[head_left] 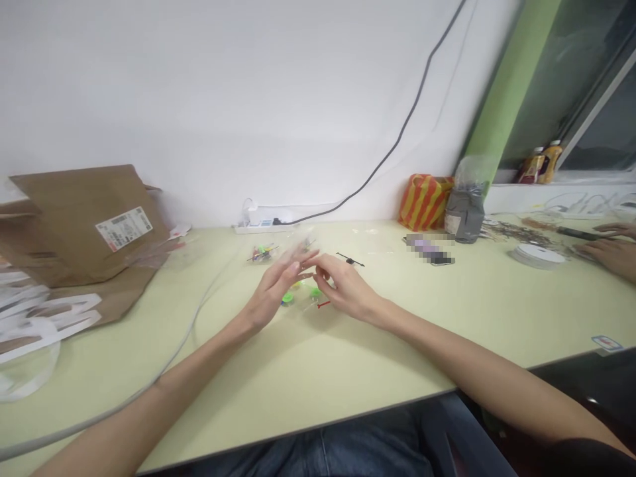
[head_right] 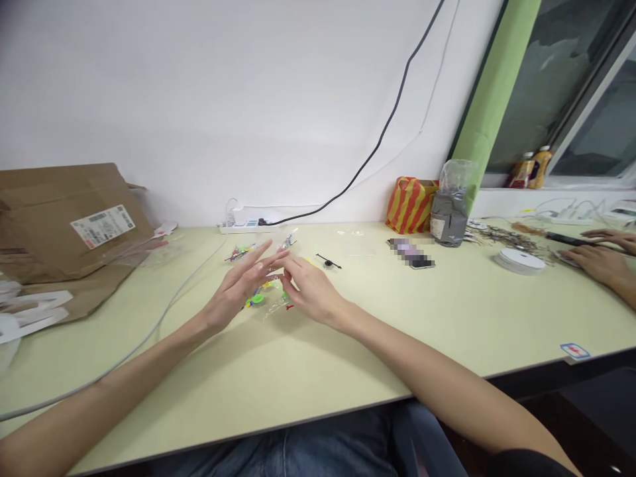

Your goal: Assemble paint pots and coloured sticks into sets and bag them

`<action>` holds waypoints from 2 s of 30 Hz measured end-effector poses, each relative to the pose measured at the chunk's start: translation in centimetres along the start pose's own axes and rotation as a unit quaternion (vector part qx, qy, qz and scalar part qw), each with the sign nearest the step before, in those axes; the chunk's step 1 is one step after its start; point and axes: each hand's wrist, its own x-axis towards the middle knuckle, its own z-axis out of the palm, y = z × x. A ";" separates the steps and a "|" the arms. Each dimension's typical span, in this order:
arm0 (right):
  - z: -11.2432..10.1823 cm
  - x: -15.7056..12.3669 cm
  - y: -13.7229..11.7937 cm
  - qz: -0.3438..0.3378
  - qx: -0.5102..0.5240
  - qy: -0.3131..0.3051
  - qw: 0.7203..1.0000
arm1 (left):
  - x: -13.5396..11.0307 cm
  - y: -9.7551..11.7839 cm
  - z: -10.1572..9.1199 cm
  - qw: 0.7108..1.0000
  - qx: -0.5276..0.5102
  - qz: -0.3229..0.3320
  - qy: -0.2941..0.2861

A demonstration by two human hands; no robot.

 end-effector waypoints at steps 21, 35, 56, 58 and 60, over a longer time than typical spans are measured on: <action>-0.5 -0.7 -0.6 0.000 0.058 0.012 0.998 | 0.0 0.3 -0.3 0.989 0.051 0.091 0.105; -0.8 -1.0 -2.1 -0.143 -0.102 0.119 0.977 | -0.1 1.2 -2.0 0.796 0.493 0.322 0.141; -0.1 -0.8 -1.3 -0.058 0.033 0.061 0.996 | 0.1 1.1 -1.8 0.865 0.443 0.236 -0.014; -0.2 -0.8 -1.4 -0.061 0.042 0.057 0.996 | 0.1 1.1 -1.8 0.858 0.454 0.241 -0.023; -0.3 -0.8 -1.4 -0.062 0.053 0.056 0.995 | 0.1 1.1 -1.8 0.845 0.472 0.250 -0.032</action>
